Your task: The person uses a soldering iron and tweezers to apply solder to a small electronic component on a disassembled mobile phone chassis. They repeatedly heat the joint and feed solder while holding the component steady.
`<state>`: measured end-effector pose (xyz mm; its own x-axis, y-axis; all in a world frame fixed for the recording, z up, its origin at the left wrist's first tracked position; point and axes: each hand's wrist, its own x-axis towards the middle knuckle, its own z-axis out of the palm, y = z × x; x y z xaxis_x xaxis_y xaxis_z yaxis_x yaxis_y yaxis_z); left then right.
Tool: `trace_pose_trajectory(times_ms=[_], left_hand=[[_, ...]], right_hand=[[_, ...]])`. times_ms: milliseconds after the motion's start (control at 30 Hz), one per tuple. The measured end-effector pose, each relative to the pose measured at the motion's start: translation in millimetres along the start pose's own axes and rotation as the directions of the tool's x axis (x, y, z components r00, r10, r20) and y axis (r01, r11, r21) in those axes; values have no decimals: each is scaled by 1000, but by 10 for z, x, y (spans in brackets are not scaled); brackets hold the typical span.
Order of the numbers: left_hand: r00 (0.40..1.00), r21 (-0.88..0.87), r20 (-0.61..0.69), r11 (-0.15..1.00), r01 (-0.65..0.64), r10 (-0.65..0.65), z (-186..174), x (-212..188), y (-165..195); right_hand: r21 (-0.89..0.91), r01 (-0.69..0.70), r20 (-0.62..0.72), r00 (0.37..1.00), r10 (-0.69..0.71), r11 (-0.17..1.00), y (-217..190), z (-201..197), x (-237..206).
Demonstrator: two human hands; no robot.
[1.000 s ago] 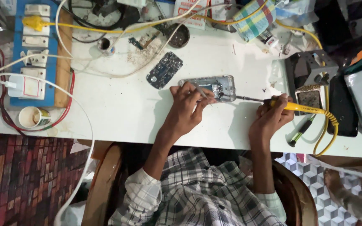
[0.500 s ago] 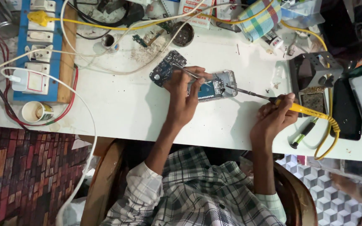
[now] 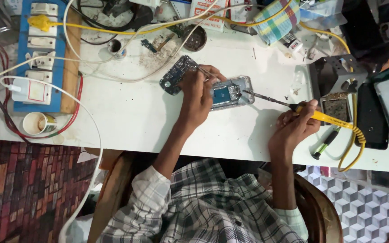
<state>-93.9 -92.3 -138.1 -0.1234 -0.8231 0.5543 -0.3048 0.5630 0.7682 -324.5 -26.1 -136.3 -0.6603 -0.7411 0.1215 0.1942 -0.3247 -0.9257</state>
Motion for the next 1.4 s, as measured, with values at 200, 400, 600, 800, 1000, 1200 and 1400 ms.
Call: trace_pose_trajectory(times_ms=[200,400,600,800,1000,1200,1400], left_hand=[[996,-46,91,999,7,-3,-12,112,-61],[985,-295,51,940,174,-166,-25,160,68],[986,-401,-70,909,111,-151,17,75,186],[938,-474,-71,839,268,-340,74,-12,291],[938,-518,-76,818,251,-337,142,91,252],[973,-329,-25,921,209,-230,84,120,115],[998,-234,5,970,61,-61,-33,120,91]], right_hand=[[8,-3,-8,1000,3,1000,12,-25,-15],[54,11,-18,1000,-10,998,39,-33,4],[55,-3,-3,1000,4,998,82,-26,17],[38,1,-36,999,0,999,100,-1,24],[40,-3,-42,999,5,999,89,29,23],[58,10,-19,1000,-9,998,77,39,15],[62,-25,-70,997,29,998,24,-27,50]])
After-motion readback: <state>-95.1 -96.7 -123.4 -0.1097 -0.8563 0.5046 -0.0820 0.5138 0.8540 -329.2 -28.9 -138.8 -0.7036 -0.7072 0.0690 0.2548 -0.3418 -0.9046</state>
